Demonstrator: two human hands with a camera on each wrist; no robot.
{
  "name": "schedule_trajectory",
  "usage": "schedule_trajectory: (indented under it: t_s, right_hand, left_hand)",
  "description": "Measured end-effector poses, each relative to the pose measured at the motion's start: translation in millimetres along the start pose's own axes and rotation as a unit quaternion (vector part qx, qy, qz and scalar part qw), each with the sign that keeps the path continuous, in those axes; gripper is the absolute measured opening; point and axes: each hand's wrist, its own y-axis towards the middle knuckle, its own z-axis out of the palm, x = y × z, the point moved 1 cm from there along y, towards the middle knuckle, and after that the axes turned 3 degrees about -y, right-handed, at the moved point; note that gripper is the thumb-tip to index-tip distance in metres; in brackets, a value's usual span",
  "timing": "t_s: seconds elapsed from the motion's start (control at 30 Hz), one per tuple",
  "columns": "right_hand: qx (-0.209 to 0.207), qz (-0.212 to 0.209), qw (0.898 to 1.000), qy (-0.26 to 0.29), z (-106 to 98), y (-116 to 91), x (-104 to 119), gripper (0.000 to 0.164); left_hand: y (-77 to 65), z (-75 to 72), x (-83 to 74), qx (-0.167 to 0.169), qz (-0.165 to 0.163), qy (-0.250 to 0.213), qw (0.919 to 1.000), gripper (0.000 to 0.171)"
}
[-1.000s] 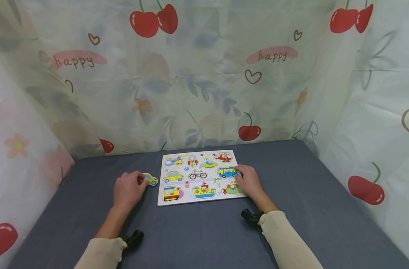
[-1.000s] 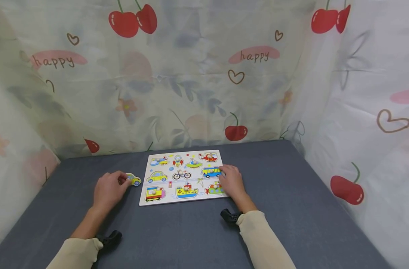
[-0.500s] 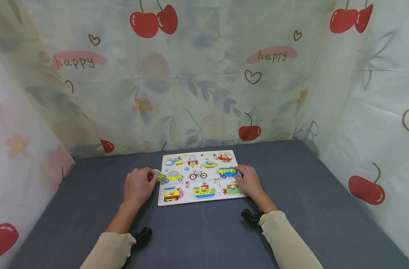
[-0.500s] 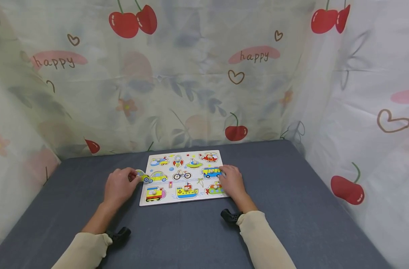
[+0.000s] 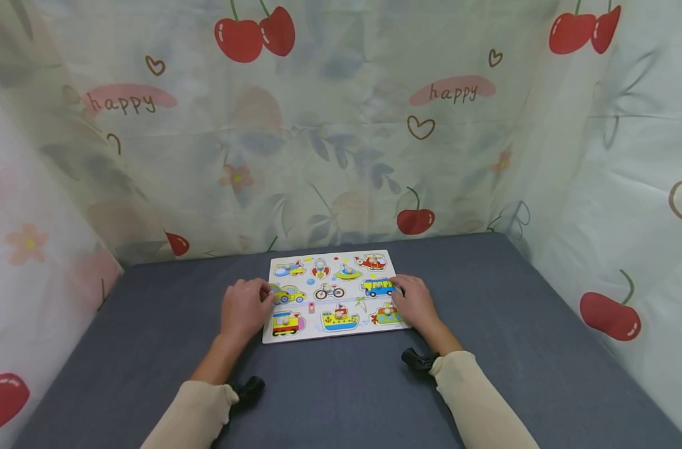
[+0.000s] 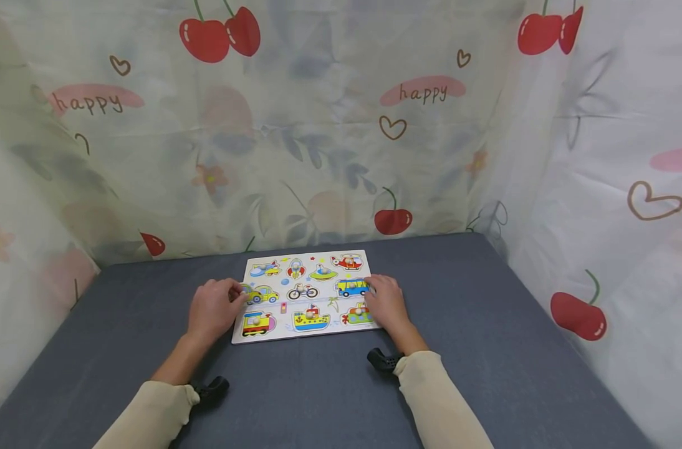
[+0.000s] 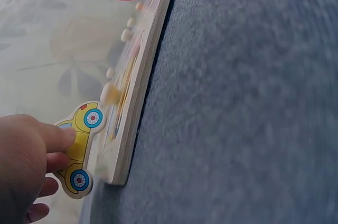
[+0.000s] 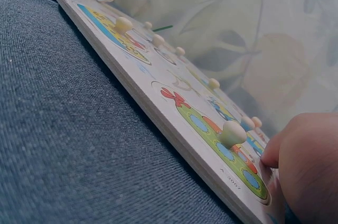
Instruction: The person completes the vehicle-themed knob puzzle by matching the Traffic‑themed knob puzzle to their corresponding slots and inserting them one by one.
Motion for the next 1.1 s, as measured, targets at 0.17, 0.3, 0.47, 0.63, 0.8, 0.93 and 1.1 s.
schedule_trajectory:
  t_s: [0.17, 0.3, 0.47, 0.63, 0.8, 0.93, 1.1]
  right_hand:
    - [0.000, -0.002, 1.000, 0.004, 0, 0, 0, 0.037]
    - [0.001, -0.002, 1.000, 0.007, 0, 0, -1, 0.037]
    - [0.001, 0.000, 1.000, 0.008, 0, 0, -1, 0.037]
    - [0.002, 0.000, 1.000, 0.005, 0, 0, -1, 0.037]
    - [0.005, 0.000, 1.000, 0.002, 1, 0, -1, 0.037]
    - [0.004, 0.002, 1.000, 0.006, 0, 1, -1, 0.037]
    - [0.004, 0.003, 1.000, 0.004, 0, 1, -1, 0.037]
  left_hand:
    - [3.1, 3.4, -4.3, 0.018, 0.003, -0.001, 0.9998, 0.016]
    - [6.3, 5.5, -7.3, 0.025, 0.012, 0.000, 0.9996, 0.015]
    - [10.5, 8.0, -13.9, 0.029, 0.014, 0.008, 0.9995, 0.014]
    - [13.5, 10.8, -19.3, 0.043, 0.009, 0.010, 0.9990, 0.014]
    - [15.0, 13.1, -21.6, 0.059, 0.006, 0.013, 0.9981, 0.014]
    - [16.2, 13.3, -22.3, 0.062, 0.009, 0.013, 0.9980, 0.013]
    - [17.1, 15.6, -22.3, 0.065, 0.012, 0.024, 0.9976, 0.013]
